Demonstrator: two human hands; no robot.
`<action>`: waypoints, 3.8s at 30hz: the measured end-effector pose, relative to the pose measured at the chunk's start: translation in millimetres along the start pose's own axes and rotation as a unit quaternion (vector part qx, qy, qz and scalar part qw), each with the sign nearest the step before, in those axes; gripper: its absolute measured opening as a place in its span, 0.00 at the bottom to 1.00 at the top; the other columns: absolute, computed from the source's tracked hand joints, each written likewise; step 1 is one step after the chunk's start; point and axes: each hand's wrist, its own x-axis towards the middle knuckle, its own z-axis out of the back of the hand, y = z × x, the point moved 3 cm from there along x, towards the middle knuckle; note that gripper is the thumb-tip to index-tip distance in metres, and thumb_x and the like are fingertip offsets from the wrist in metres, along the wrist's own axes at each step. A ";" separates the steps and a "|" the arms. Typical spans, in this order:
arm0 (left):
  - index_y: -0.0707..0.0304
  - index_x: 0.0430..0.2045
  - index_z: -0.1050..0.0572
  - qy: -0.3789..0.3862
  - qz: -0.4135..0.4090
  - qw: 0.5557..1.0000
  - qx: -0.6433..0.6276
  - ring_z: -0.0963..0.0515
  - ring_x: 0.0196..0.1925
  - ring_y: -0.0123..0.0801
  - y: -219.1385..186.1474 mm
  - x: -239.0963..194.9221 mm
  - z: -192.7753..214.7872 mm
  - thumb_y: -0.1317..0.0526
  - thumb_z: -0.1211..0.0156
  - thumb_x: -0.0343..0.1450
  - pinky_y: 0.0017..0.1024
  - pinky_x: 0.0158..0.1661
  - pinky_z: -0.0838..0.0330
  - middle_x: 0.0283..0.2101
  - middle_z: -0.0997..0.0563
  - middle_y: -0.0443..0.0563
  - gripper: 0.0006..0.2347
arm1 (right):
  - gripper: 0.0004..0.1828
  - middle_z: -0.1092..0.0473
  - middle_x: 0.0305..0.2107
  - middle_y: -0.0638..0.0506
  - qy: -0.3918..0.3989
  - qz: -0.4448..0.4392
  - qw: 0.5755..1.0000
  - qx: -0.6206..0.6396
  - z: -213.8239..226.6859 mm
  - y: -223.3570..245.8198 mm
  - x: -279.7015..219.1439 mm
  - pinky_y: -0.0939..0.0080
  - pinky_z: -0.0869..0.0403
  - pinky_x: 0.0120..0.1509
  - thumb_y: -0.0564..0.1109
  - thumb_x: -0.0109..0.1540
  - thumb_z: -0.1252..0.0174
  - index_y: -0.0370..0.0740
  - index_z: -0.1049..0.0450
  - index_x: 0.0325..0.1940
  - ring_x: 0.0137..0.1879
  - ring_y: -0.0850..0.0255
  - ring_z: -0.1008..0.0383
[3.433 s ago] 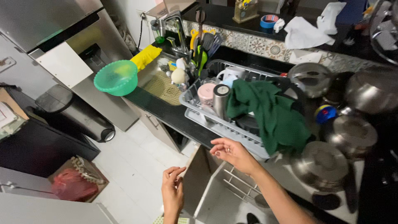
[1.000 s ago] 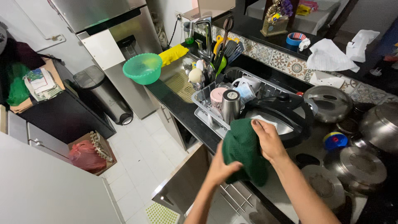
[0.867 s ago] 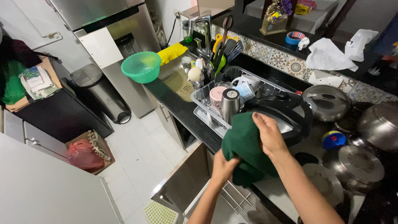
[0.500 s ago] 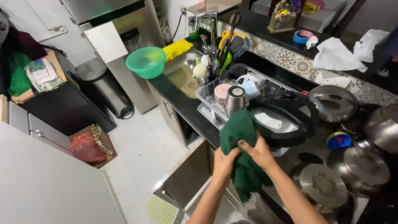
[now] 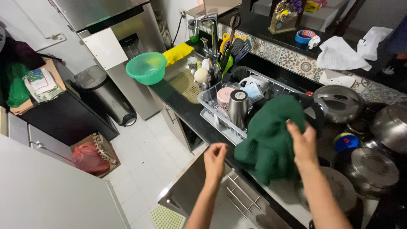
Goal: The person wipes down parts of a citrus juicer with a cloth, retrieves the main unit from a cabinet, and assembles the juicer components before drying a travel mug.
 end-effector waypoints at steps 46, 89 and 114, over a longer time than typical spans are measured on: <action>0.56 0.54 0.35 -0.029 0.312 0.883 -0.349 0.26 0.54 0.52 -29.2 191.7 20.6 0.52 0.31 0.55 0.61 0.49 0.23 0.54 0.33 0.61 0.32 | 0.33 0.23 0.48 0.58 -0.096 -0.159 0.978 0.096 -6.3 -1.2 82.5 0.66 0.21 0.53 0.66 0.53 0.32 0.51 0.25 0.57 0.51 0.69 0.21; 0.54 0.57 0.23 -0.081 -0.070 0.980 -0.168 0.21 0.44 0.33 -37.4 121.6 59.8 0.63 0.20 0.59 0.29 0.38 0.18 0.47 0.19 0.57 0.29 | 0.36 0.32 0.56 0.23 0.164 0.490 0.808 -0.283 -224.2 39.2 66.6 0.39 0.43 0.79 0.51 0.55 0.31 0.17 0.29 0.54 0.69 0.31 0.36; 0.61 0.53 0.22 0.244 0.166 0.842 -0.452 0.16 0.33 0.35 -25.6 94.1 66.7 0.36 0.35 0.65 0.34 0.34 0.18 0.36 0.19 0.54 0.31 | 0.24 0.22 0.40 0.50 0.302 0.180 0.930 0.103 -202.7 41.0 70.4 0.53 0.27 0.62 0.38 0.49 0.22 0.40 0.21 0.48 0.49 0.63 0.25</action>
